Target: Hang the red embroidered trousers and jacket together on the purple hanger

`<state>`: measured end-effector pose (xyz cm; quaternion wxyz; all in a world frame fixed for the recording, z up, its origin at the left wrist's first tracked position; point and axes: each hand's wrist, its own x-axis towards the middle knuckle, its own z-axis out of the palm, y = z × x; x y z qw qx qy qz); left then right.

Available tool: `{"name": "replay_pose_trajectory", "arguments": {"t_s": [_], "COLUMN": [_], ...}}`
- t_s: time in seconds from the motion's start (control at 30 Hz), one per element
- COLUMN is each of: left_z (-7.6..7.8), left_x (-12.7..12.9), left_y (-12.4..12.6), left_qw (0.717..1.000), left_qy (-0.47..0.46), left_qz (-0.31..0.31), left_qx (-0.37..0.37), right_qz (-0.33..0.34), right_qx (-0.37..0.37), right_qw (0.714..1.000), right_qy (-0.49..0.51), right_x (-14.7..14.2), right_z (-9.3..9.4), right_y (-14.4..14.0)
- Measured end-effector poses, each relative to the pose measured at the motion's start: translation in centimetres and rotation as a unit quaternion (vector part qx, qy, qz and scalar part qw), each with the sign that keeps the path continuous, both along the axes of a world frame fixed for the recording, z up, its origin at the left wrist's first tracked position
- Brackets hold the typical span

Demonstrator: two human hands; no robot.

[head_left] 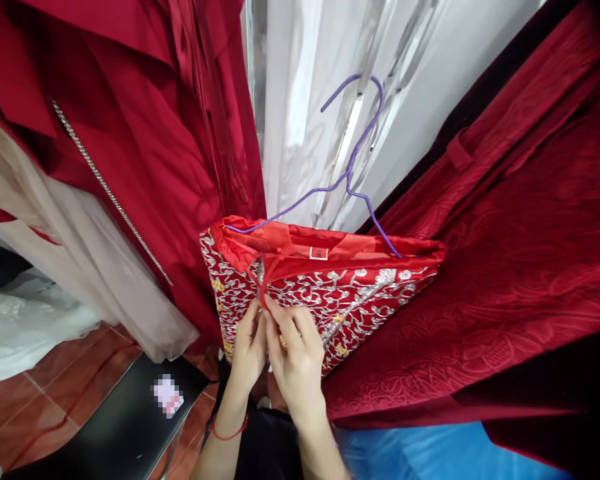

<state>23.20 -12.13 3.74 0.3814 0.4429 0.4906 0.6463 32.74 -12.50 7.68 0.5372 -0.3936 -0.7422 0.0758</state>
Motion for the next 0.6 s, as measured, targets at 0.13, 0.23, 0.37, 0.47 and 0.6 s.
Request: {"name": "replay_pose_trajectory", "arguments": {"t_s": [0.13,0.23,0.37,0.47,0.6], "left_z": [-0.7,-0.6,0.0,0.2,-0.3], "left_x": [-0.6,-1.1,-1.5,-1.7,-1.9], "left_y": [0.0,-0.1,-0.1,-0.2,-0.3], "left_qw": [1.0,0.999,0.998,0.997,0.997], "left_qy": [0.007,0.028,0.049,0.062,0.068], "left_qz": [0.005,-0.019,-0.041,-0.046,-0.038], "left_qx": [-0.003,-0.002,0.012,0.01,0.008], "right_qz": [0.025,0.025,0.013,0.004,0.017], "right_qx": [0.001,0.004,0.001,-0.005,-0.029], "right_qw": [1.0,0.999,0.998,0.999,0.999], "right_qy": [0.0,0.029,0.061,0.054,0.011], "right_x": [-0.1,-1.1,-2.4,-2.6,-2.2], "right_z": [-0.8,-1.1,-0.9,-0.5,0.2], "right_y": [0.0,0.9,2.5,3.2,3.5]}}
